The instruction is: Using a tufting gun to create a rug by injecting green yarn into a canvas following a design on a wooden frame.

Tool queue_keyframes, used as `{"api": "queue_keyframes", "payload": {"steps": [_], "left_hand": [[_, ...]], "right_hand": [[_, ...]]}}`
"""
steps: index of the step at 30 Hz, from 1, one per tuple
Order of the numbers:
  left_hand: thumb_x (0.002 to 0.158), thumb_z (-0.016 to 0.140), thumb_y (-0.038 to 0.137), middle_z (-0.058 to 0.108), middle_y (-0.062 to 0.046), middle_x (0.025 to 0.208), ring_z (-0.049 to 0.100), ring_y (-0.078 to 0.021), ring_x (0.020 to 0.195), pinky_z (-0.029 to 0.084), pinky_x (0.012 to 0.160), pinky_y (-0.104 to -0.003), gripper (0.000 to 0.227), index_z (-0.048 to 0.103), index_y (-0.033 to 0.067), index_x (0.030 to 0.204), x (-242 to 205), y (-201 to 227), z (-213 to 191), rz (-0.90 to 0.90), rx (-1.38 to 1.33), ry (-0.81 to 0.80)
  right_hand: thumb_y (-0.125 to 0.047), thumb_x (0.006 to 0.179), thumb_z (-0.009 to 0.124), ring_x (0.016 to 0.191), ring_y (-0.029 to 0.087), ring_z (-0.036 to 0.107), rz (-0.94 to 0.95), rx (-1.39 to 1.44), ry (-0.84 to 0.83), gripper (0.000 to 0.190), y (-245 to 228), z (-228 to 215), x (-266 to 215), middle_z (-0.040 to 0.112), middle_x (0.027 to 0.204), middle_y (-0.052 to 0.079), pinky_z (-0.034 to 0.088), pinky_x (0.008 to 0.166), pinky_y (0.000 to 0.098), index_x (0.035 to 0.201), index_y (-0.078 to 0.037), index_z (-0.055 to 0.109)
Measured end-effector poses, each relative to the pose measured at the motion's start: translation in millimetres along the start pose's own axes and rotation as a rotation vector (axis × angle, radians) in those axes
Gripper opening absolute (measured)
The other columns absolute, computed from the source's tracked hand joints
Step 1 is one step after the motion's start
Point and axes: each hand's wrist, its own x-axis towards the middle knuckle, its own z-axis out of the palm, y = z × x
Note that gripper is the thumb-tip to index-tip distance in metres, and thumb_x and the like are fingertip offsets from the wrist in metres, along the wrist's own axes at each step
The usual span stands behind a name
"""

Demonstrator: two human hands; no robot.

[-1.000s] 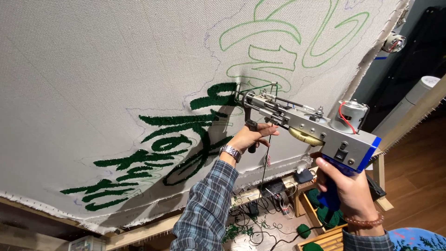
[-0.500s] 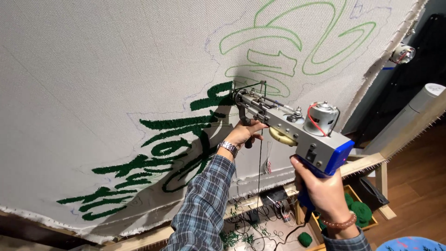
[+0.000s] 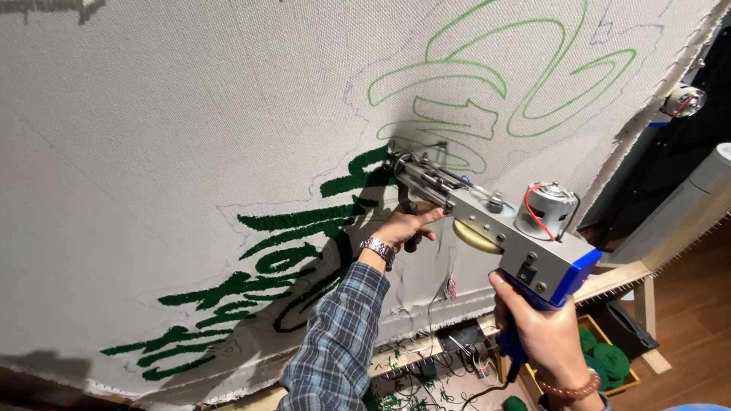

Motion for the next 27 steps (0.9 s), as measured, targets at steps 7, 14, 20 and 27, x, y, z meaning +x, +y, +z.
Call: {"api": "queue_keyframes", "payload": {"steps": [7, 14, 20, 27], "left_hand": [[0.078, 0.076, 0.058, 0.071, -0.007, 0.062, 0.069, -0.0048, 0.056, 0.025, 0.038, -0.017, 0.057, 0.077, 0.0245, 0.124, -11.0, 16.0, -0.1, 0.019, 0.004, -0.003], [0.077, 0.078, 0.052, 0.08, -0.005, 0.12, 0.076, -0.0156, 0.07, 0.039, 0.046, -0.016, 0.048, 0.077, 0.0181, 0.111, -19.4, 18.7, 1.0, 0.185, -0.046, -0.032], [0.074, 0.082, 0.039, 0.072, -0.016, 0.134, 0.073, -0.0139, 0.066, 0.035, 0.038, -0.017, 0.097, 0.035, 0.0027, 0.151, -32.4, 14.8, 15.5, 0.087, -0.327, -0.093], [0.078, 0.076, 0.055, 0.073, -0.002, 0.132, 0.072, -0.0156, 0.073, 0.029, 0.05, -0.018, 0.046, 0.081, 0.0204, 0.107, -91.0, 30.3, 45.6, 0.182, -0.116, -0.121]], "right_hand": [[-0.011, 0.096, 0.077, 0.044, 0.023, 0.057, -0.045, -0.026, -0.034, 0.029, -4.4, -3.6, -1.3, 0.063, 0.056, 0.013, 0.05, 0.043, 0.0346, 0.072, -0.001, 0.065], [-0.005, 0.096, 0.074, 0.043, 0.021, 0.052, -0.092, 0.072, -0.042, 0.03, -8.2, -2.3, -7.1, 0.057, 0.055, 0.012, 0.049, 0.044, 0.0345, 0.071, -0.002, 0.057], [-0.007, 0.096, 0.072, 0.04, 0.022, 0.052, -0.141, 0.104, -0.113, 0.028, -10.5, -15.8, -15.6, 0.055, 0.053, 0.01, 0.05, 0.041, 0.035, 0.074, -0.005, 0.054], [-0.007, 0.095, 0.07, 0.039, 0.018, 0.046, -0.208, 0.132, -0.18, 0.014, -14.2, -56.0, -24.5, 0.051, 0.058, 0.007, 0.044, 0.036, 0.0313, 0.091, -0.003, 0.057]]}}
